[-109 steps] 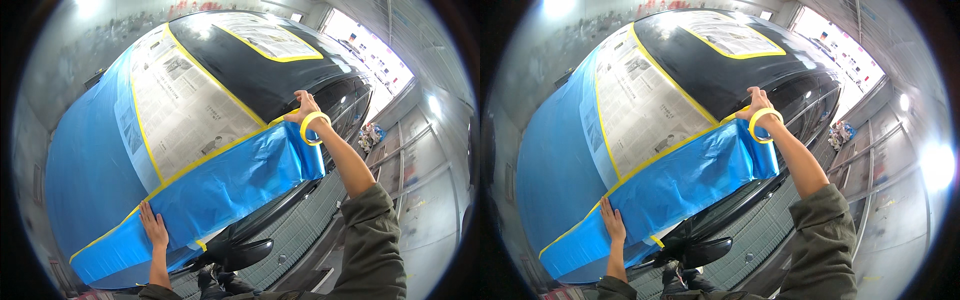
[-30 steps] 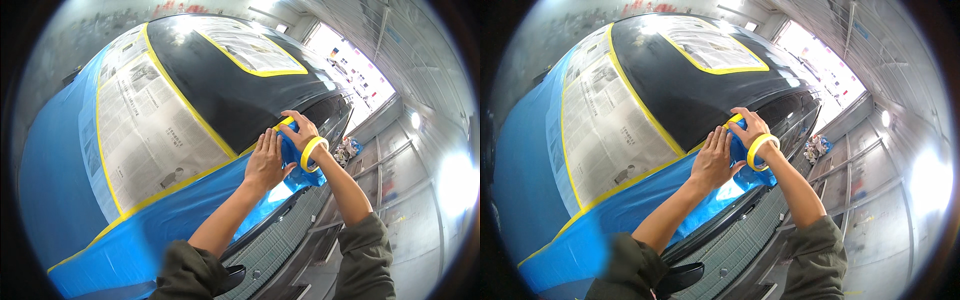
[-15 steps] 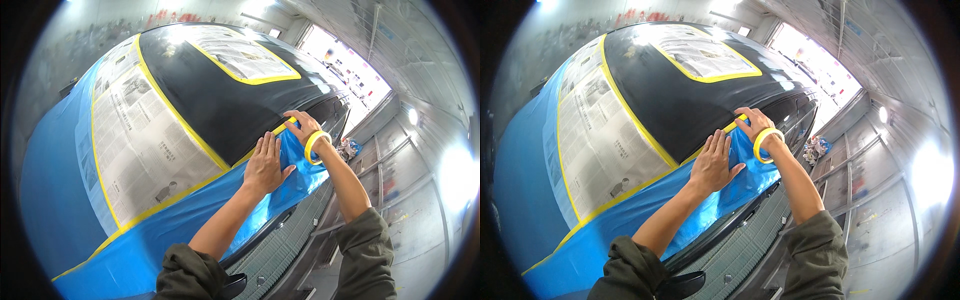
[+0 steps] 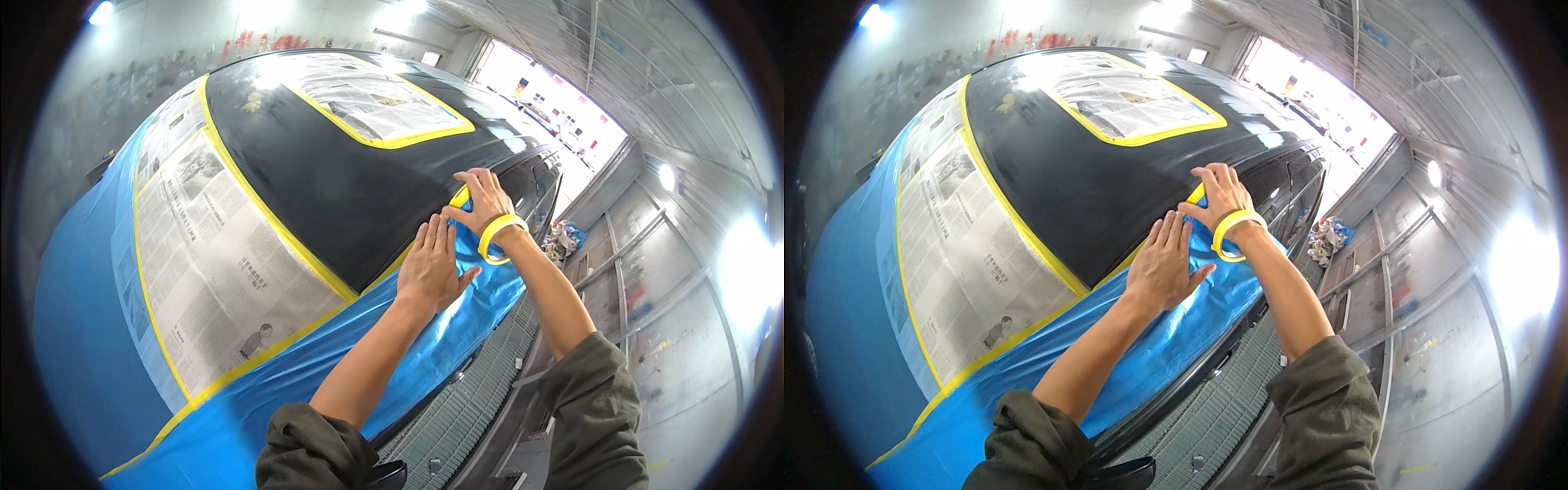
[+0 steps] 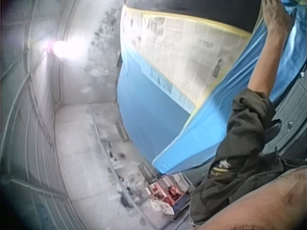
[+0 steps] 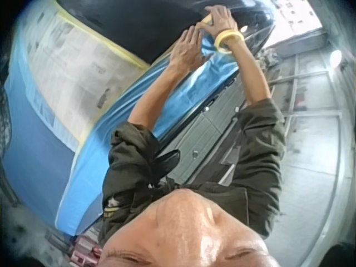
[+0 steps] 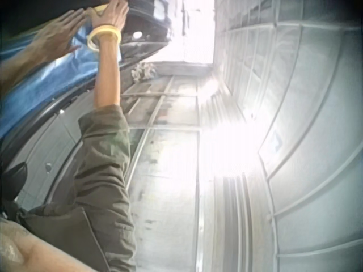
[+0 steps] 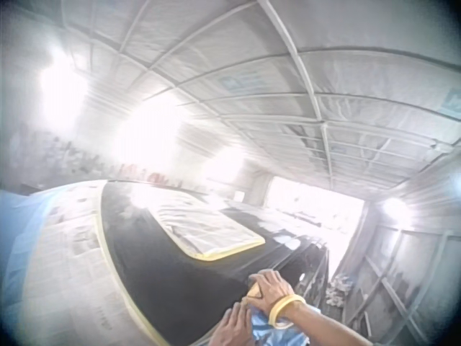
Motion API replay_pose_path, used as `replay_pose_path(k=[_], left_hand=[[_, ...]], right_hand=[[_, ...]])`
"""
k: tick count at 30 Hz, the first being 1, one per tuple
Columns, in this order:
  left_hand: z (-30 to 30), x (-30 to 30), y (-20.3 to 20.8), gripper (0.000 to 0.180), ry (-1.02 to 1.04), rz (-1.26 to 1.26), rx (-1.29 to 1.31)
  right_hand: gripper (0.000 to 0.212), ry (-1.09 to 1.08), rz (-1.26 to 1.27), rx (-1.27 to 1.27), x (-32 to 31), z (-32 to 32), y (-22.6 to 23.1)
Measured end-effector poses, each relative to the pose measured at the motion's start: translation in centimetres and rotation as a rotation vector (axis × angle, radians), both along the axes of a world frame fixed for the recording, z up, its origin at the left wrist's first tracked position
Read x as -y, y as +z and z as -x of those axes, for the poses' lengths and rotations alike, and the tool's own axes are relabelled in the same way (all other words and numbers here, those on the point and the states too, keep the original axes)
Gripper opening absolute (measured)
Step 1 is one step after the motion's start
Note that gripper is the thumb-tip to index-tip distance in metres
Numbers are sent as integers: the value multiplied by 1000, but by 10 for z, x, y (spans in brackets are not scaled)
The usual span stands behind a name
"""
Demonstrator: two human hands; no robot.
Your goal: The person applies blue masking film and yellow tape to a black car in a paint booth, covering the hood, roof, and trunk while smoothing the film and securing edges with tape.
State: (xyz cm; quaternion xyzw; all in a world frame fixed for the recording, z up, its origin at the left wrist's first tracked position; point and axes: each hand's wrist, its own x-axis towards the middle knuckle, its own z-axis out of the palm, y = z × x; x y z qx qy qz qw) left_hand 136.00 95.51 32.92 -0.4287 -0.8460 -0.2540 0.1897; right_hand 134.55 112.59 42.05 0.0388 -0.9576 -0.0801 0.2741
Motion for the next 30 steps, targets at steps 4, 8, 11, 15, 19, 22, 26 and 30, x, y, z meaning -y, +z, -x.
replay_pose_path(k=[4, 8, 11, 15, 19, 22, 26, 30], left_hand=[[1, -7, 3, 89, -18, 2, 14], [7, -5, 5, 89, -18, -3, 20], [6, -11, 5, 90, -37, 4, 31], [8, -13, 7, 89, -47, 20, 31], [14, -15, 10, 90, -42, 54, 16], [20, -19, 12, 90, -39, 55, 17], [20, -39, 15, 89, -53, 73, 22], [27, -38, 18, 91, -36, 71, 41]], right_hand=[[66, -273, 370, 279, -14, 0, 9], [59, -236, 124, 165, -2, 8, 14], [50, -174, -2, 25, -21, 7, 13], [54, -167, -7, -21, -25, 12, 6], [60, -183, 42, 20, -22, 19, 4], [60, -223, 57, 83, -8, 18, 11], [56, -210, 312, 236, -48, 16, 16], [46, -32, 31, 147, -46, 21, 21]])
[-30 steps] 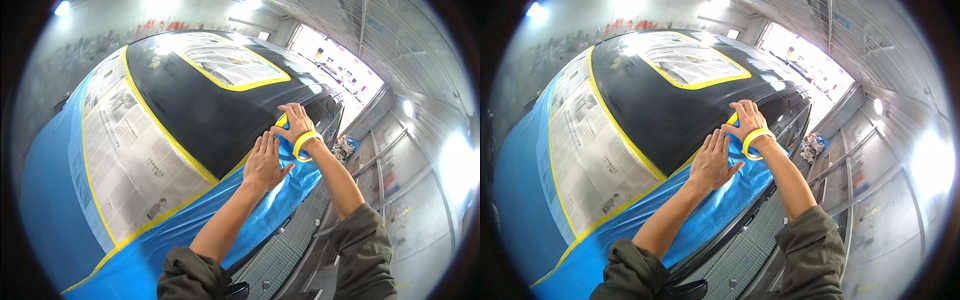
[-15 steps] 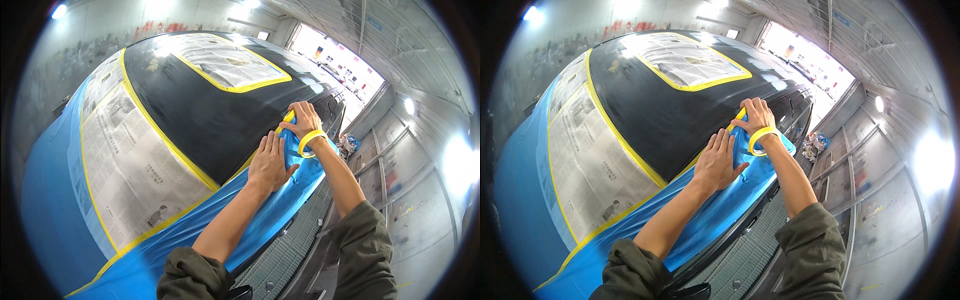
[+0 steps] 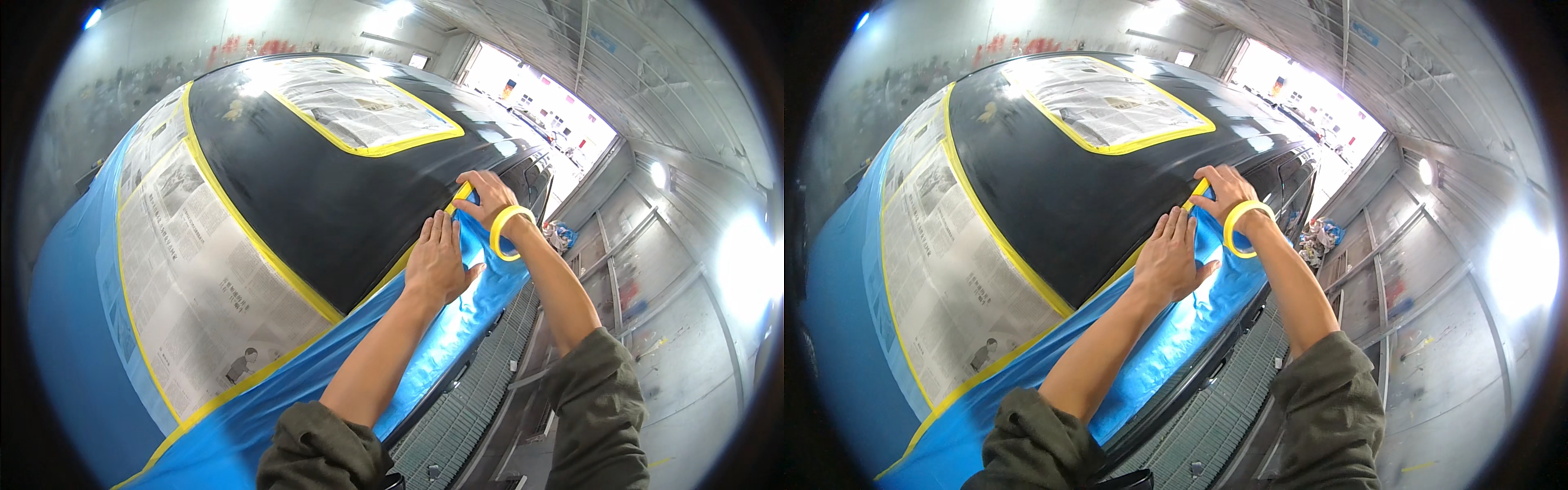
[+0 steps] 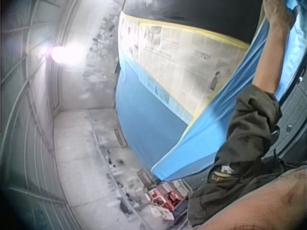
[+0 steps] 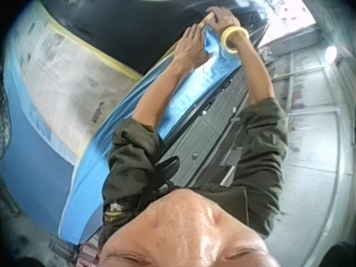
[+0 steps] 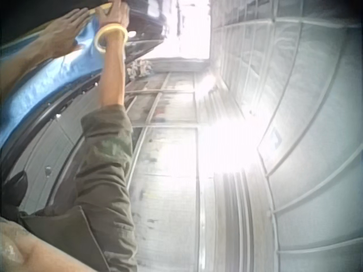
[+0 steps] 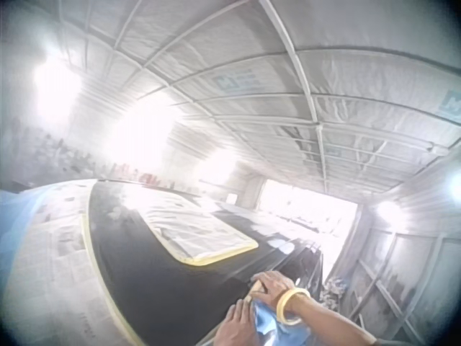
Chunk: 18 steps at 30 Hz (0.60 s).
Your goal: The person applies blue masking film and yellow tape to a black car in a paint booth, covering the hood, roof, and trunk while smoothing the film and securing edges with tape.
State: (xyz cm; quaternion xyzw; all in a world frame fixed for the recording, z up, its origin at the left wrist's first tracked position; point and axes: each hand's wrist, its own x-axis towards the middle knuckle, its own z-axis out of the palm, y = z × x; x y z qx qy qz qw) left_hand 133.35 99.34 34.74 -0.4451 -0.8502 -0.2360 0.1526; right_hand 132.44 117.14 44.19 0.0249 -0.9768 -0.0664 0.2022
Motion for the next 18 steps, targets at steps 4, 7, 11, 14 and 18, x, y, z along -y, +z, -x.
replay_pose_path(k=[4, 7, 11, 14, 18], left_hand=[[-2, -5, -2, 93, -21, -61, 3], [1, -7, -5, 91, -15, -44, -38], [2, -4, -3, 90, 1, -35, -28], [0, -1, -1, 91, -18, -45, 8], [1, -3, 0, 90, -26, -49, 24]], right_hand=[[40, 107, -155, -140, -11, 6, 2], [39, 275, -271, -254, -1, 16, -8], [38, 197, -99, -216, -5, 17, -15], [43, 17, 15, -145, -21, 0, -12], [42, -53, 81, -147, -19, -4, -13]])
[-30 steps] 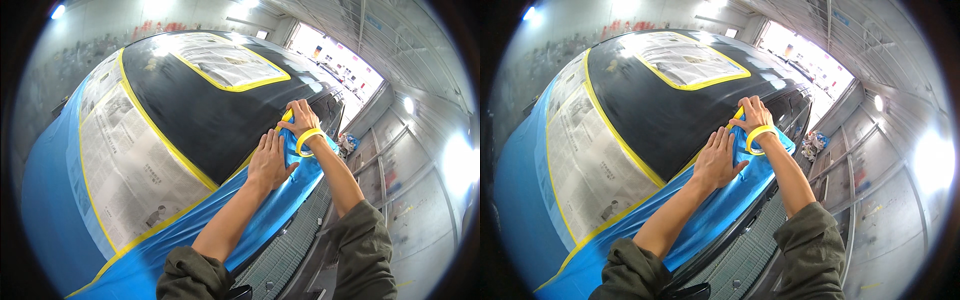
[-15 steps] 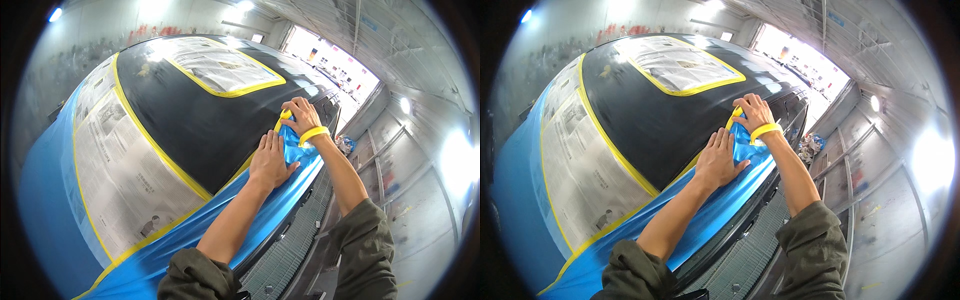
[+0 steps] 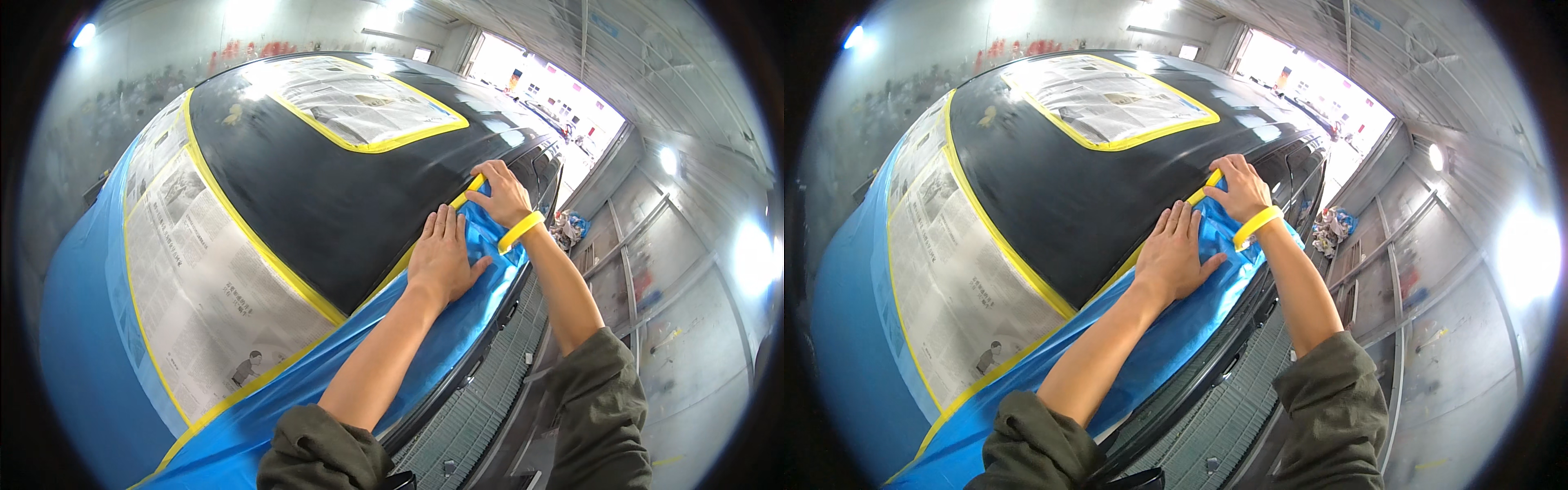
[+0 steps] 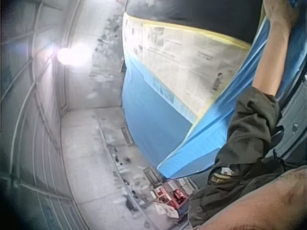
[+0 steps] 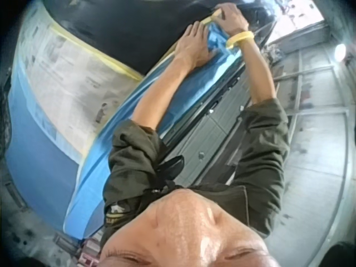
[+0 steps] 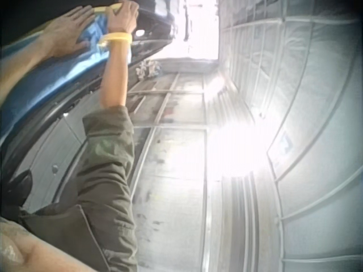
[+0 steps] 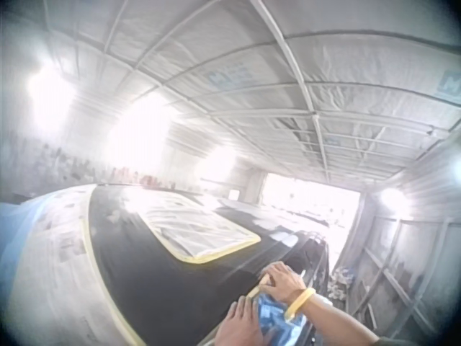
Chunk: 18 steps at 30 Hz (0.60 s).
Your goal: The person applies blue masking film and yellow tape to a black car in a paint booth, covering the hood, roof, and trunk while smoothing the film and securing edges with tape.
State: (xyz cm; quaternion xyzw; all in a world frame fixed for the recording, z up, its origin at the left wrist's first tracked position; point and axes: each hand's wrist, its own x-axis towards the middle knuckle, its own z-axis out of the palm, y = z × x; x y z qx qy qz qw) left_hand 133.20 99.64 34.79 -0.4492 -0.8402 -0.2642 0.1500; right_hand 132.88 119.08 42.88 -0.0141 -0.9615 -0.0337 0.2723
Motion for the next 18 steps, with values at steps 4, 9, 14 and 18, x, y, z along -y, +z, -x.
replay_pose_path(k=[4, 9, 14, 18], left_hand=[[1, -5, 6, 92, -7, 63, -16], [14, -15, 0, 95, -32, 23, -35], [22, -25, 3, 96, -58, -30, -36], [15, 2, -4, 92, -50, -24, -13]], right_hand=[[64, -199, 55, 86, 14, 1, 5], [74, -291, 80, 89, 26, 8, 5], [74, -386, 67, 95, 29, 10, 4], [72, -366, 75, 132, 35, 15, 4]])
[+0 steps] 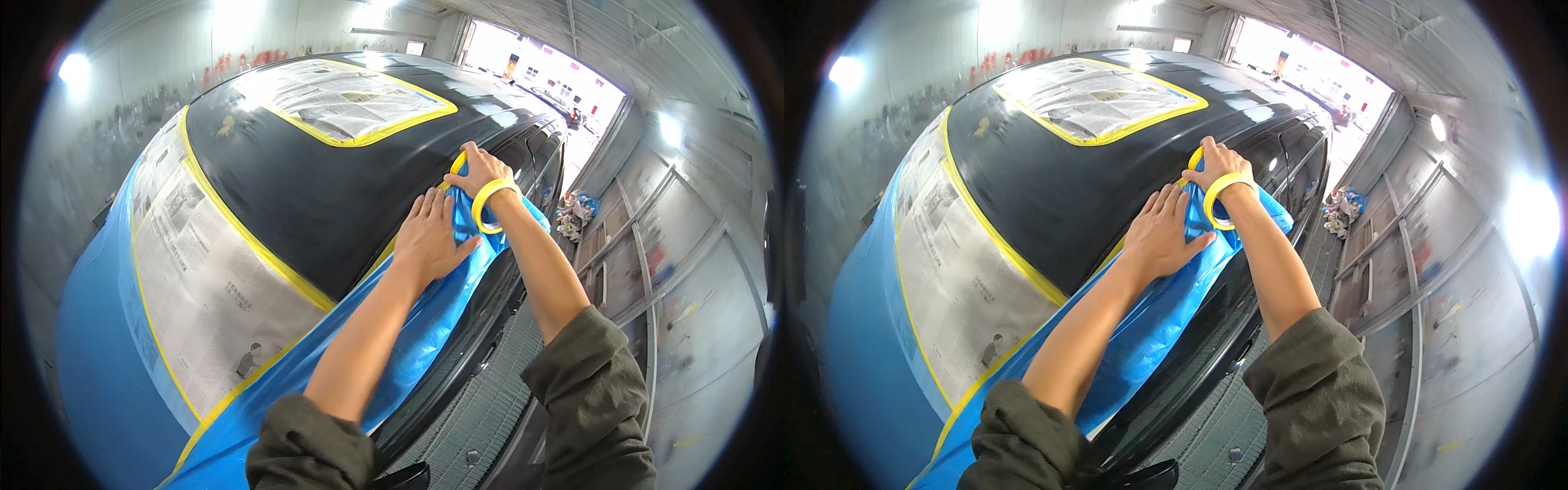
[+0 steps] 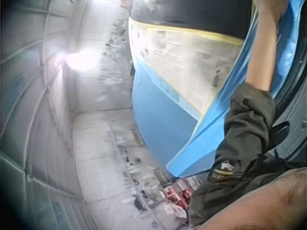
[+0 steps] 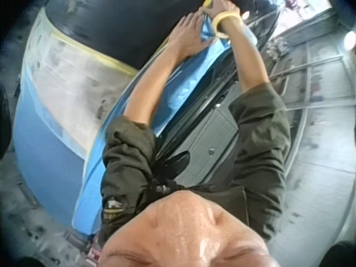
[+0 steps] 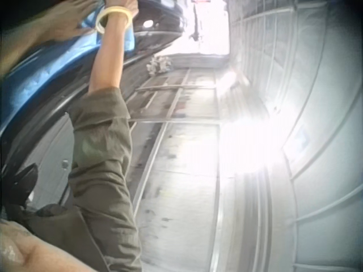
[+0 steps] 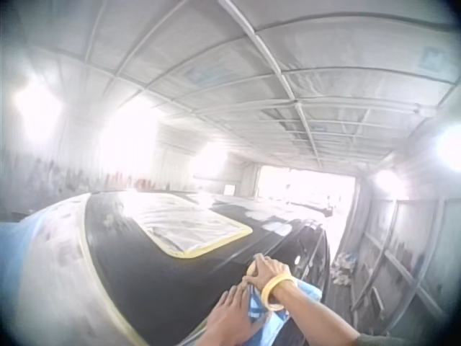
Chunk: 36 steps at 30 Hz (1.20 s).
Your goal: The person applies blue masking film and yellow tape to a black car in a paint booth, covering the hood, roof, and trunk while smoothing the film and securing edges with tape.
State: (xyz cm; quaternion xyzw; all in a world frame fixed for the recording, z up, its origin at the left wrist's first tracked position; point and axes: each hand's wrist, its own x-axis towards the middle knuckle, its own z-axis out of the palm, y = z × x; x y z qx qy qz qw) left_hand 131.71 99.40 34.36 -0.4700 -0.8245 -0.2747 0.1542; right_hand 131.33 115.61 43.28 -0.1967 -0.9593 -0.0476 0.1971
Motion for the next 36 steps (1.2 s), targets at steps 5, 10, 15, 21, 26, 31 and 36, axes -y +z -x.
replay_pose_path(k=[5, 10, 15, 21, 26, 31, 36], left_hand=[[-42, 66, -20, 91, 3, 8, -20], [-51, 96, -25, 88, 31, 10, 24], [-50, 99, -23, 83, 39, 29, 24], [-49, 96, -24, 77, 26, -2, -36], [-50, 96, -24, 74, 18, -48, -46], [-49, 98, -25, 71, 14, -70, -72], [-49, 98, -24, 78, 15, -32, -51]], right_hand=[[75, 49, -65, 80, -20, -15, 7], [92, 100, 84, 118, -13, -22, 18], [97, 130, 171, 130, -17, -29, 16], [100, 126, 260, 44, -19, -50, 12], [106, 119, 322, 134, -26, -75, 8], [105, 124, 175, 50, -23, -88, 3], [98, 138, 123, -156, -26, -109, 4]])
